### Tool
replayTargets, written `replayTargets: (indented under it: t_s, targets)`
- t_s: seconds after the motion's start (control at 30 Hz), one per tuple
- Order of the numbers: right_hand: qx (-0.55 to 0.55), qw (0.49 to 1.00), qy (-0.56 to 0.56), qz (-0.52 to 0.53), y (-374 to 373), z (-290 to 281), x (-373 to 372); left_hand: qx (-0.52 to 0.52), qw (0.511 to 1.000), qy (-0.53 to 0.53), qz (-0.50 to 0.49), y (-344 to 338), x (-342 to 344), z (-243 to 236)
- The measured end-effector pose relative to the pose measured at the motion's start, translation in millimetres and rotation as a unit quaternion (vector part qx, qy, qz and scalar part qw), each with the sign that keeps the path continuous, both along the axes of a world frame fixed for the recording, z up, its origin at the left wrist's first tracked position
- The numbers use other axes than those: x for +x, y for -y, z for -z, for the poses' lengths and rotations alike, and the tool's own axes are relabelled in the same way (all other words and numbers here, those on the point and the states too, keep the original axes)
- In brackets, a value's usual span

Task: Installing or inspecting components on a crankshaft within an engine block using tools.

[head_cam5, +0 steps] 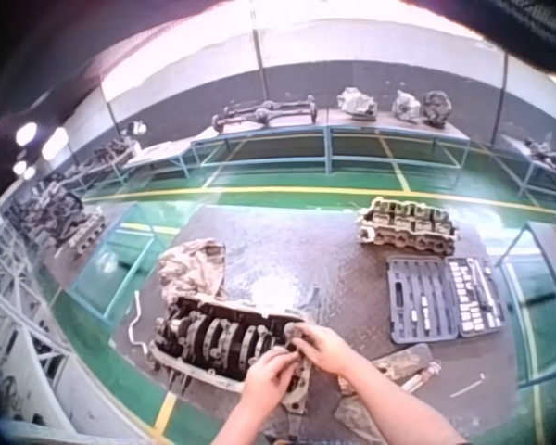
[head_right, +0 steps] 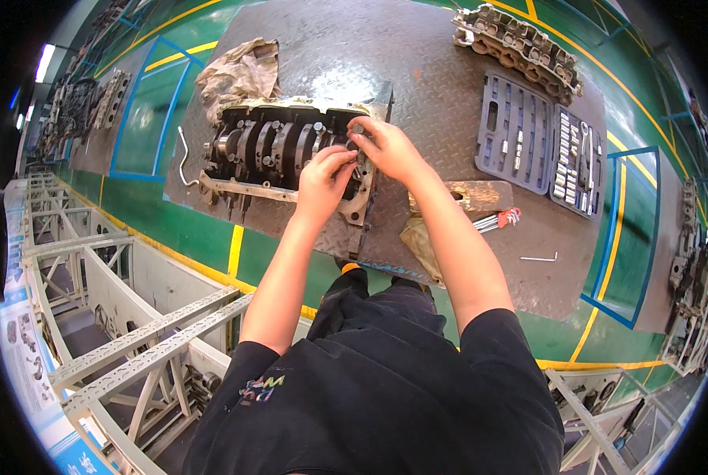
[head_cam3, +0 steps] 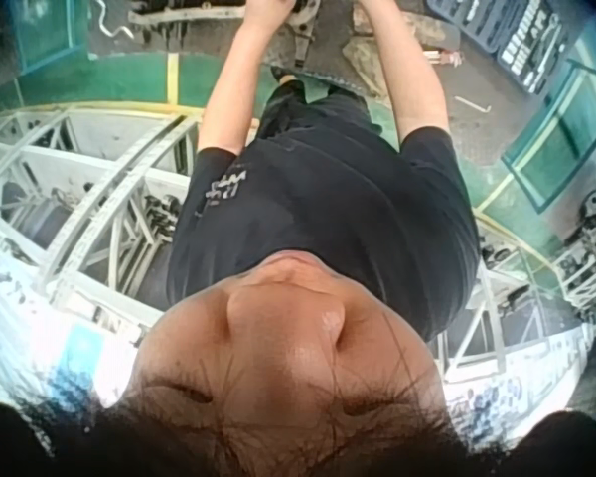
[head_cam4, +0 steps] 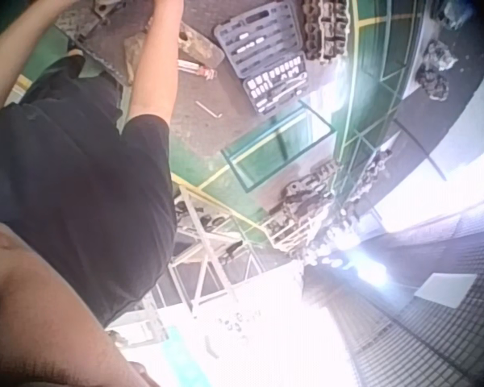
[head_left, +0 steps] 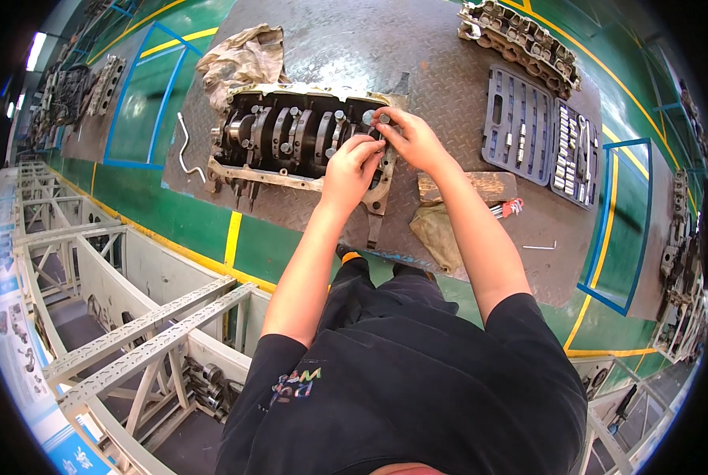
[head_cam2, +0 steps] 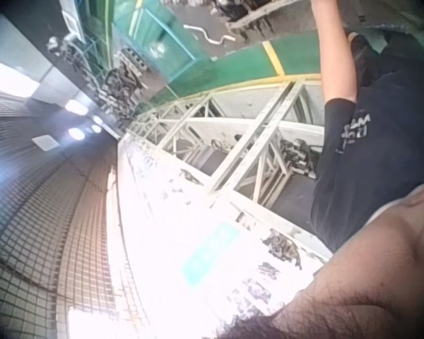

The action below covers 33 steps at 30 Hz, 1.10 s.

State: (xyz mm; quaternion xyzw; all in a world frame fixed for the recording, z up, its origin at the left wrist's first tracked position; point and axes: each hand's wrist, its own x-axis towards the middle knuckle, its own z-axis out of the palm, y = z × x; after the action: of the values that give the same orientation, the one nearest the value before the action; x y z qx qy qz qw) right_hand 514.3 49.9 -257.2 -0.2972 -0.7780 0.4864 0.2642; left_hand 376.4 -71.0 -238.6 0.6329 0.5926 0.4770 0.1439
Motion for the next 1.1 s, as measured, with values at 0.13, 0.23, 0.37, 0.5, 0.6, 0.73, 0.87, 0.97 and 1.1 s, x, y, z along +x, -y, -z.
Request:
replayTargets:
  t_s: [0.13, 0.23, 0.37, 0.5, 0.6, 0.73, 0.87, 0.97, 1.1]
  targets:
    - [0.008, 1.0, -0.004, -0.003, 3, -1, 1, 0.001, 1.0, -0.011, -0.002, 1, -1, 3]
    - [-0.013, 0.999, -0.023, -0.018, 9, 0, 7, -0.036, 0.998, 0.06, -0.001, -3, 3, 5]
    - [0.017, 0.993, -0.12, -0.005, 13, 21, 14, -0.122, 0.983, 0.128, -0.045, -3, 4, 8]
    - [0.05, 0.993, -0.11, -0.016, 19, 10, 5, -0.112, 0.987, 0.106, -0.039, 0, -1, 25]
    - [0.028, 0.998, -0.023, 0.041, 25, 13, -8, -0.088, 0.994, 0.05, -0.044, 1, -6, 25]
    - [0.033, 0.994, -0.03, 0.099, 24, 23, -15, -0.106, 0.988, 0.05, -0.099, 23, -14, 12]
    - [0.04, 0.994, -0.043, 0.095, 19, 24, -18, 0.027, 0.965, -0.111, -0.236, 44, -40, 34]
    - [0.03, 0.992, -0.079, 0.089, 16, 25, -22, 0.042, 0.957, -0.111, -0.265, 39, -50, 47]
    - [0.009, 0.991, -0.105, 0.077, 14, 26, -27, 0.059, 0.924, -0.095, -0.365, 26, -65, 49]
